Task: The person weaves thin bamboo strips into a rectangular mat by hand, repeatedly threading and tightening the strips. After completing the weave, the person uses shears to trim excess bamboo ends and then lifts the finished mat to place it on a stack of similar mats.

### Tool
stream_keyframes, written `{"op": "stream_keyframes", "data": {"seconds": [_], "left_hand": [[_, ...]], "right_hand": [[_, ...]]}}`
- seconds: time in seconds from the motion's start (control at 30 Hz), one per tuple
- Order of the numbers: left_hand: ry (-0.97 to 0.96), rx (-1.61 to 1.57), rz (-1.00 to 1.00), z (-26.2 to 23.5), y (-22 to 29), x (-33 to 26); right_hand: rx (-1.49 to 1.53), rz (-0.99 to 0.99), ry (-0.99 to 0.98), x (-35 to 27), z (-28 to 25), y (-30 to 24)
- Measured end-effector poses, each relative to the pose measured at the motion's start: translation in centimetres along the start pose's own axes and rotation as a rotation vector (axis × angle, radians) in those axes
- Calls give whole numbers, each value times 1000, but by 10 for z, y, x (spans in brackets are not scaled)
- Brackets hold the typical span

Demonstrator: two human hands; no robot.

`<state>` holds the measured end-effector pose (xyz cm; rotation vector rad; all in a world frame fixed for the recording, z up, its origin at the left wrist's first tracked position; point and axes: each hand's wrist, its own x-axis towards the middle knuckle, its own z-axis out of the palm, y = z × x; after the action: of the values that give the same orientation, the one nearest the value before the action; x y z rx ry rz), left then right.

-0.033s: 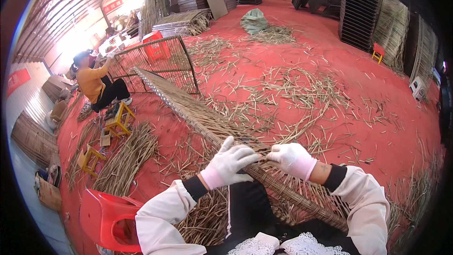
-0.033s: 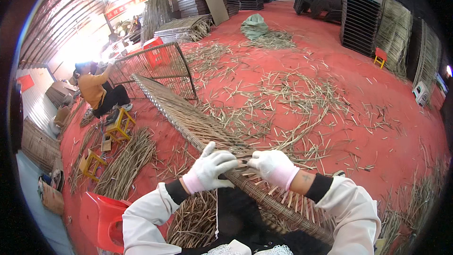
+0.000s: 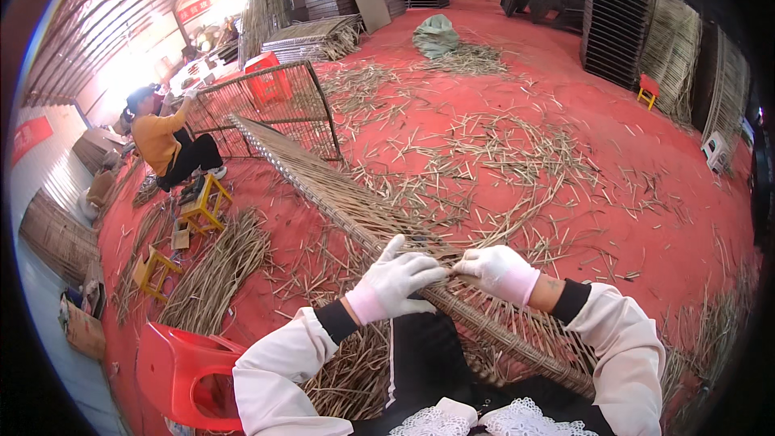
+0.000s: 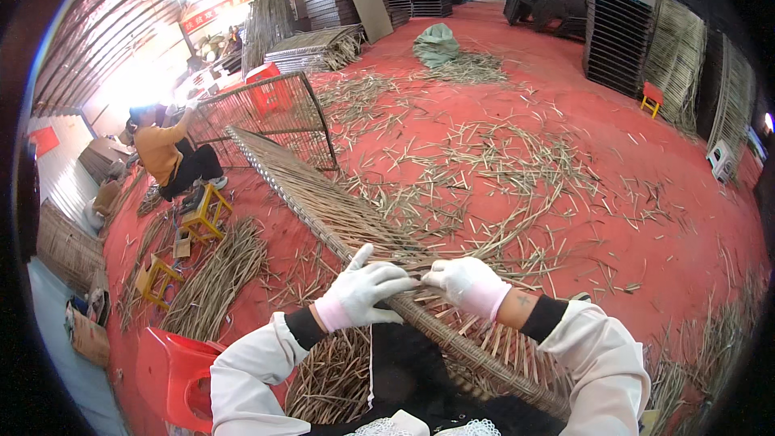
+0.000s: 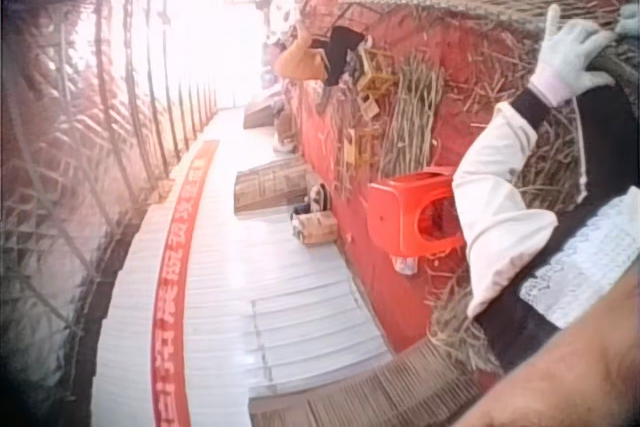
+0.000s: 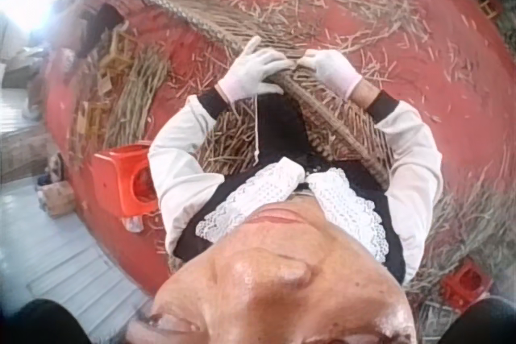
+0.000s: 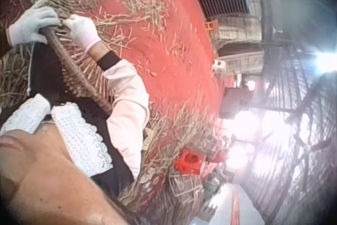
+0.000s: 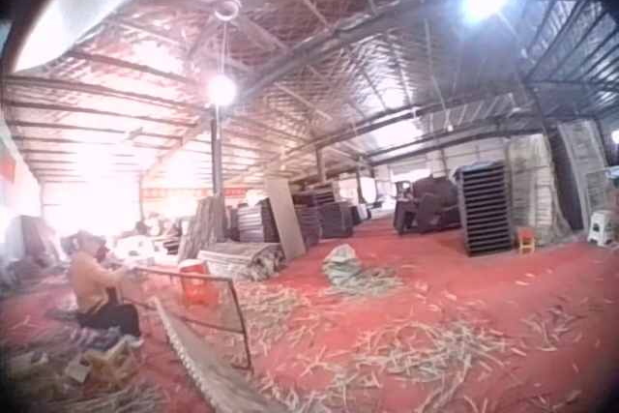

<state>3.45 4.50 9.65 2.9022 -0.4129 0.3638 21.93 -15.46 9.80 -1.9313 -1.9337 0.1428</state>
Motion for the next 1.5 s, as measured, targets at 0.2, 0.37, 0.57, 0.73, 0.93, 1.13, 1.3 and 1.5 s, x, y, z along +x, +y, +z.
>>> {"op": "stream_keyframes", "data": {"seconds": [0.2, 0.37, 0.57, 0.73, 0.93, 1.13, 1.3, 1.5], "left_hand": [[-100, -1, 38, 4, -2, 7], [-134, -66, 29, 1, 1, 8], [-154, -211, -1, 2, -3, 9], [-100, -247, 19, 4, -5, 6], [-123, -227, 59, 2, -2, 5], [50, -255, 160, 13, 30, 14], [-80, -73, 118, 22, 50, 24], [-169, -111, 9, 13, 60, 26]], "right_hand": [[407, 90, -302, 9, 38, 40], [109, -114, -59, 1, 28, 27], [283, 66, -11, -18, 17, 1], [681, 210, -112, -10, 14, -26], [16, -340, 52, -19, -6, -66], [67, -4, -52, -54, -17, -7], [423, 12, -231, -56, 33, 33], [186, -150, -114, -49, 21, 31]]}}
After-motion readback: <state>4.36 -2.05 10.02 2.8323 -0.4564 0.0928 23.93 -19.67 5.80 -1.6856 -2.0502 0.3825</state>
